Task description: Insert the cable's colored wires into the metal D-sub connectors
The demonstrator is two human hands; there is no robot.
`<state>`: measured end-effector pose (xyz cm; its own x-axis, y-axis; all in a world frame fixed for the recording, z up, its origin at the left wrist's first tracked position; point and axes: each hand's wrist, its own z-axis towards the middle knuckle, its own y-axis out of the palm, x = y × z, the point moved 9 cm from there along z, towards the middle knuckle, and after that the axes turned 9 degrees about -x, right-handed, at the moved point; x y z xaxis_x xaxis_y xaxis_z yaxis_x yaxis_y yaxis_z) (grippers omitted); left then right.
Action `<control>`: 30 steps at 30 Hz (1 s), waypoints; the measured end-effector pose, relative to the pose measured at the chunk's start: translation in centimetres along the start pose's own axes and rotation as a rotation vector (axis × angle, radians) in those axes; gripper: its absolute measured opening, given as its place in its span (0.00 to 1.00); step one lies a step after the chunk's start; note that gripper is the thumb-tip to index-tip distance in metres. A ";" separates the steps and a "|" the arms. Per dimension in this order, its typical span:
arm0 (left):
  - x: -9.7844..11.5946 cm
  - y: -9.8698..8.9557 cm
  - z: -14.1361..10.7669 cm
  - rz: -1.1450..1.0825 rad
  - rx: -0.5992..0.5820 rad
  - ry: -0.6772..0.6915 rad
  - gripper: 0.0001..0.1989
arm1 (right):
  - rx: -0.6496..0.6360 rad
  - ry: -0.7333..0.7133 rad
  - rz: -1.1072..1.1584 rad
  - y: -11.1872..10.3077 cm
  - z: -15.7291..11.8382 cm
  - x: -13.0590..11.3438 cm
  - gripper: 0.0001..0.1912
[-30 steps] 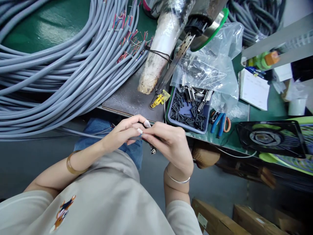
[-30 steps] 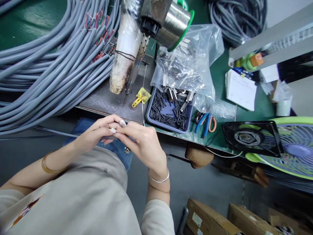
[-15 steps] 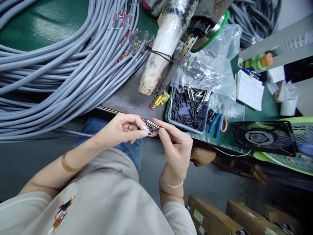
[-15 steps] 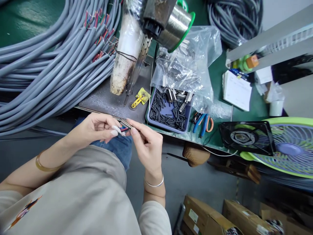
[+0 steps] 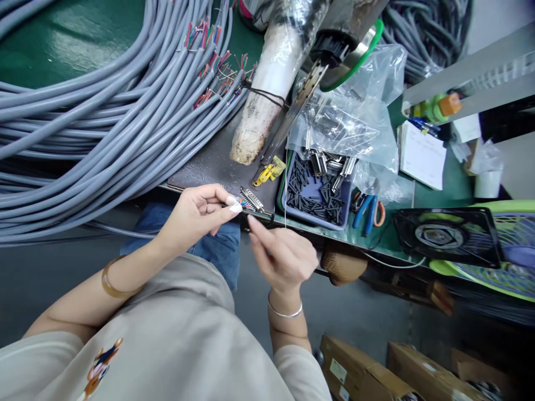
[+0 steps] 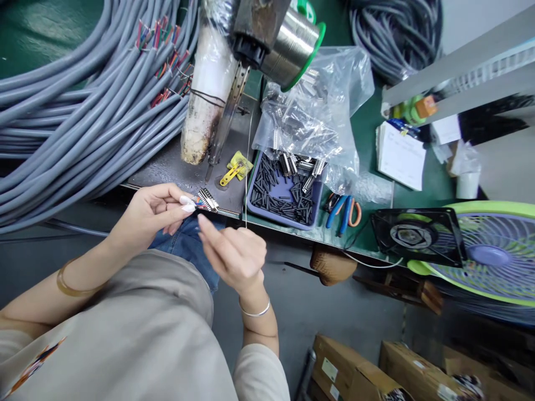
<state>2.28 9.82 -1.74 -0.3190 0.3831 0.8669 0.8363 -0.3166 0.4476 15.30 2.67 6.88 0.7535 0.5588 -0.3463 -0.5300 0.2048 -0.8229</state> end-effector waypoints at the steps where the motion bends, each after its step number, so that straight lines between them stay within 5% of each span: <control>1: -0.2 -0.2 0.1 -0.013 0.026 -0.005 0.15 | -0.030 -0.057 -0.042 0.5 0.0 -0.8 0.25; 4: -0.2 -0.6 0.1 -0.019 0.070 0.004 0.13 | -0.058 -0.064 0.042 1.3 -0.2 -1.4 0.26; 8: 0.4 -0.6 0.0 -0.009 0.089 0.040 0.12 | 0.205 0.261 0.348 -0.6 -1.2 2.0 0.26; 11: 0.7 -0.7 0.1 0.004 0.098 0.047 0.14 | 0.302 0.414 0.365 -1.2 -1.8 3.9 0.15; 17: 1.5 -0.7 0.3 0.104 0.103 0.150 0.09 | 0.195 0.438 0.486 1.6 -0.6 4.5 0.01; 30: 3.7 -0.4 0.8 0.318 0.190 0.327 0.05 | 0.221 0.440 0.579 2.1 1.2 5.9 0.06</control>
<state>1.10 12.06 1.10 -0.1330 -0.0088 0.9911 0.9716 -0.1984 0.1286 18.16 7.35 3.69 0.3925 0.2634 -0.8812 -0.9187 0.1580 -0.3620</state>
